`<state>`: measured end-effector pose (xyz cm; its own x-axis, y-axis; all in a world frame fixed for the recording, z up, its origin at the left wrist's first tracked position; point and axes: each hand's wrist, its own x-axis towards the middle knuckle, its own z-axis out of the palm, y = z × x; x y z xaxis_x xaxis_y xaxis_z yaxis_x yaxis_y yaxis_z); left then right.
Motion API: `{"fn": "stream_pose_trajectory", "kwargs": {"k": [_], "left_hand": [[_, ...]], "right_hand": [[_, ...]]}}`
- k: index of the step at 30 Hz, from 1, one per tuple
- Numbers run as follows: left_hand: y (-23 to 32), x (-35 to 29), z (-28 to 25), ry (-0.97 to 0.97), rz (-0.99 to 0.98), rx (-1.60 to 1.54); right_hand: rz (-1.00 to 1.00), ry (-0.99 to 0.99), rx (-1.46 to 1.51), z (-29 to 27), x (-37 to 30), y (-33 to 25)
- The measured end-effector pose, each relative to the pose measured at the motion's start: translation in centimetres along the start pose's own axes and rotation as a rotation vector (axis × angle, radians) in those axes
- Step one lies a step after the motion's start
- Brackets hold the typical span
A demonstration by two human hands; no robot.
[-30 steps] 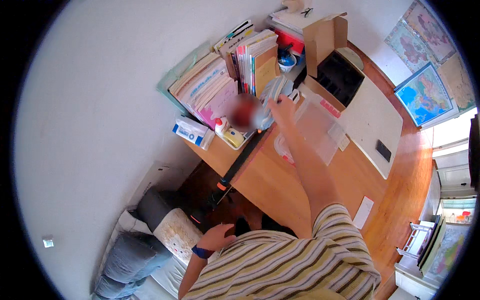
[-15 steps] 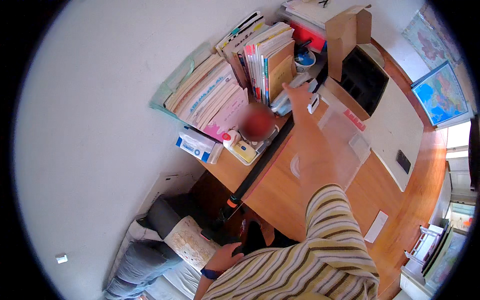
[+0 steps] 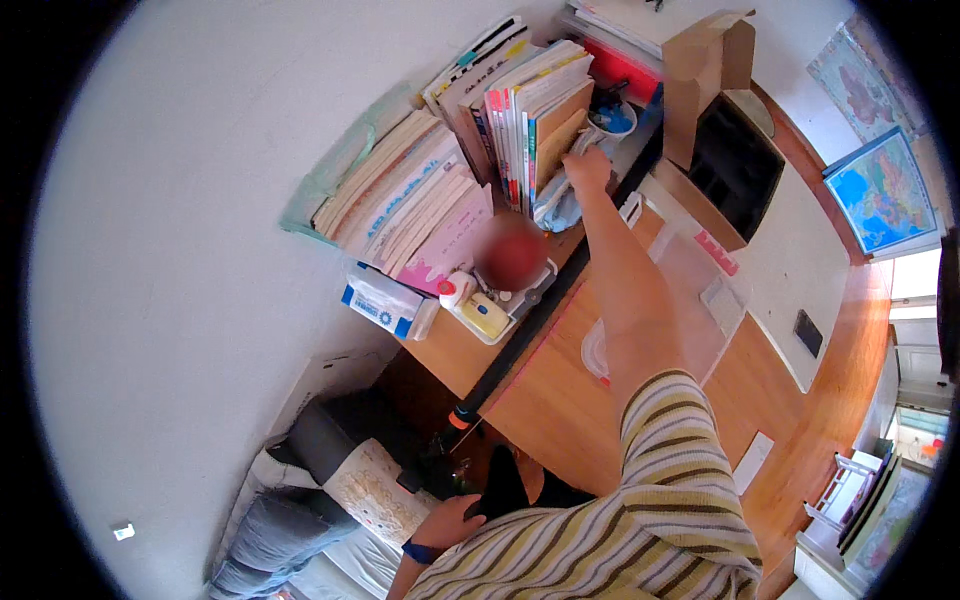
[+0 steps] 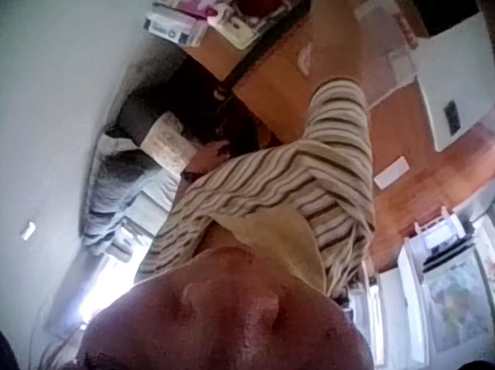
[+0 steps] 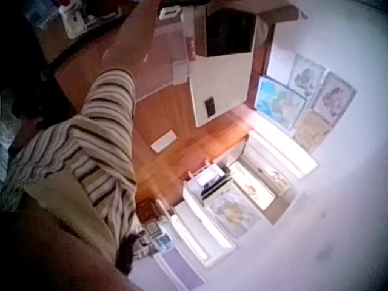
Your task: The person moves a red notebook and other items from a shelf, gathers papers and a medal from various surfaces, replaces a remote's battery, and sorts the papers and book onto a desk.
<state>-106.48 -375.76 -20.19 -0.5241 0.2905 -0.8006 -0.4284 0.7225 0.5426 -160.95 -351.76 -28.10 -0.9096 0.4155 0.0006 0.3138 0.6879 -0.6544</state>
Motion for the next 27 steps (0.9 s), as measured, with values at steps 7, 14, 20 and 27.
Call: {"fn": "stream_pose_trajectory", "kwargs": {"k": [7, 14, 20, 27], "left_hand": [[1.1, 0.5, -0.3, 0.058, -0.009, 0.001], [2.0, -1.3, 0.2, 0.064, -0.030, -0.007], [2.4, -1.1, 0.8, 0.084, 0.067, 0.076], [6.1, -2.5, 0.2, 0.296, 0.198, 0.082]], "right_hand": [[-0.035, -0.134, -0.152, 1.6, -0.4, 4.2], [0.225, -0.314, 0.056, -1.0, -1.1, 1.6], [0.011, -0.138, 0.125, -6.6, -4.7, 4.7], [-0.442, 0.190, -0.244, -22.9, -14.1, 14.9]]}}
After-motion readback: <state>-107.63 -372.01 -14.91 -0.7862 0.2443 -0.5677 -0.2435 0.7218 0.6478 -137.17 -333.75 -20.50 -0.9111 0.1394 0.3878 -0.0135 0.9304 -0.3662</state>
